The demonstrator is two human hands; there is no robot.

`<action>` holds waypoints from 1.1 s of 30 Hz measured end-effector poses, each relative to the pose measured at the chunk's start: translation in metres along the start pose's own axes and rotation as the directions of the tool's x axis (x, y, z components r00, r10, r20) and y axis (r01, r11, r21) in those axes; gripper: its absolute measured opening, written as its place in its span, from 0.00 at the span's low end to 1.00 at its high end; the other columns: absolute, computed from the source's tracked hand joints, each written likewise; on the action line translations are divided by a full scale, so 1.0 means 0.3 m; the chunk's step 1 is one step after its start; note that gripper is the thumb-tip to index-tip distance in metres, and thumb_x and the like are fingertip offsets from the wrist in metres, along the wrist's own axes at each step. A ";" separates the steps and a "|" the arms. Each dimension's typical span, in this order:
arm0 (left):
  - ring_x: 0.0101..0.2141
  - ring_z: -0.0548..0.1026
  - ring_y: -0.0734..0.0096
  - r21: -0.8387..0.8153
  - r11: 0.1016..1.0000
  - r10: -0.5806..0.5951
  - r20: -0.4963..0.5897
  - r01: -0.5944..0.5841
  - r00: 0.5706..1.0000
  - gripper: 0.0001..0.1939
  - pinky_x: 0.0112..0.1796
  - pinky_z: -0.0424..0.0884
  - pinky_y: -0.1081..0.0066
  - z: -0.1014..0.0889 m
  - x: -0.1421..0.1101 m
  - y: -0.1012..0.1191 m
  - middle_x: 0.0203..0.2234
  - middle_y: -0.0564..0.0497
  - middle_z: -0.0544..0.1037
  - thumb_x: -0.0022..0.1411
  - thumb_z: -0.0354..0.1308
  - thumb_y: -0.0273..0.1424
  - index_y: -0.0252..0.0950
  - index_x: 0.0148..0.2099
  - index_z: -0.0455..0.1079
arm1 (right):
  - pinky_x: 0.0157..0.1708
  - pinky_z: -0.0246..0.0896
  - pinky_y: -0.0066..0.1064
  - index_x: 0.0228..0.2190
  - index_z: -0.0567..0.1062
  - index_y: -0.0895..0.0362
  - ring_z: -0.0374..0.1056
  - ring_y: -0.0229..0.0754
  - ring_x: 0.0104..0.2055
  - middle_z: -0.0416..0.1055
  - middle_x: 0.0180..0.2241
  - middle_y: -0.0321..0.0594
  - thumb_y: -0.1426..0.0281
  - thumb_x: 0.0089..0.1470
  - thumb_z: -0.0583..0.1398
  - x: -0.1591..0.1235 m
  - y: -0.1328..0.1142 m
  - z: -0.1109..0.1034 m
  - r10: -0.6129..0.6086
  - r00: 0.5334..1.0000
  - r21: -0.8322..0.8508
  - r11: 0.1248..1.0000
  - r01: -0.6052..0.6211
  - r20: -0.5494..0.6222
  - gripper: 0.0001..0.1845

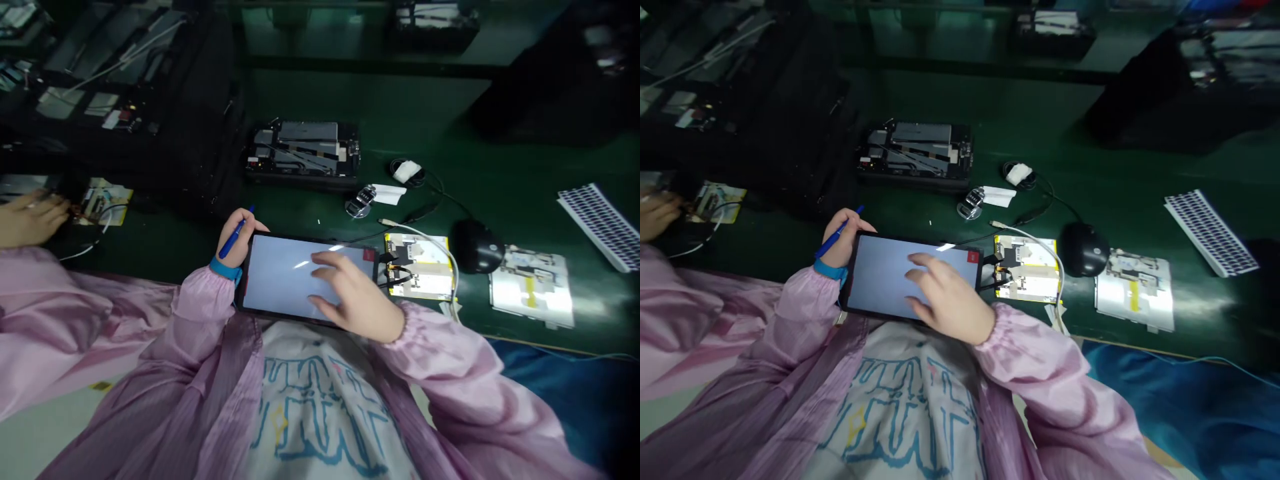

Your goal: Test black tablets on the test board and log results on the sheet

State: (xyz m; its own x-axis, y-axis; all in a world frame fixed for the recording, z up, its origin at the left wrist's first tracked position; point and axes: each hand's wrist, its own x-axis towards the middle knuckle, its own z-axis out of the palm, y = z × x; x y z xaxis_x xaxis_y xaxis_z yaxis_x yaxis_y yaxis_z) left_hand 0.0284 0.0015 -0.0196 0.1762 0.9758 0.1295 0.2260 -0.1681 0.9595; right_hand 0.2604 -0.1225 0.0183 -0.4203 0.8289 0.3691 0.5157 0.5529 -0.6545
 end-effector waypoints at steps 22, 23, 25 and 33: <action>0.26 0.76 0.68 -0.048 0.999 -0.014 0.016 0.015 1.000 0.20 0.34 0.70 0.67 -0.005 0.009 0.006 0.25 0.51 0.79 0.62 0.51 0.50 0.38 0.31 0.60 | 0.56 0.59 0.53 0.60 0.55 0.54 0.58 0.56 0.59 0.60 0.57 0.53 0.65 0.55 0.61 -0.302 0.071 -0.091 0.329 0.935 -0.152 0.925 -0.348 -0.134 0.35; 0.26 0.76 0.68 -0.052 0.999 -0.015 0.012 0.016 1.000 0.20 0.34 0.70 0.67 -0.005 0.010 0.006 0.24 0.52 0.79 0.62 0.51 0.50 0.38 0.31 0.60 | 0.57 0.58 0.54 0.61 0.53 0.54 0.56 0.56 0.60 0.59 0.58 0.53 0.64 0.55 0.60 -0.300 0.075 -0.086 0.336 0.934 -0.149 0.924 -0.351 -0.119 0.37; 0.26 0.76 0.67 -0.063 0.998 -0.020 0.009 0.021 1.000 0.19 0.33 0.71 0.67 -0.005 0.012 0.005 0.24 0.51 0.78 0.62 0.52 0.49 0.38 0.31 0.60 | 0.58 0.56 0.55 0.63 0.50 0.54 0.55 0.57 0.62 0.57 0.59 0.53 0.63 0.55 0.60 -0.295 0.084 -0.080 0.344 0.934 -0.145 0.924 -0.355 -0.098 0.39; 0.26 0.76 0.67 -0.117 0.993 0.000 -0.006 0.000 1.000 0.19 0.31 0.71 0.67 0.003 0.017 -0.014 0.24 0.52 0.78 0.62 0.52 0.50 0.39 0.31 0.61 | 0.60 0.52 0.56 0.63 0.50 0.54 0.51 0.57 0.64 0.53 0.61 0.54 0.65 0.53 0.60 -0.293 0.089 -0.075 0.381 0.924 -0.127 0.915 -0.383 -0.039 0.41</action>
State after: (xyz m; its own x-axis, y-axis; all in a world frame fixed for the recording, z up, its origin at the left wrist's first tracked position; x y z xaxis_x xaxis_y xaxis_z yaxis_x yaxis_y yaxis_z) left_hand 0.0291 0.0070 -0.0231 0.1704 0.9767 0.1308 0.1127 -0.1511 0.9821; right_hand 0.3278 -0.1786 -0.0168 -0.1625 0.9796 0.1178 0.7279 0.1996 -0.6560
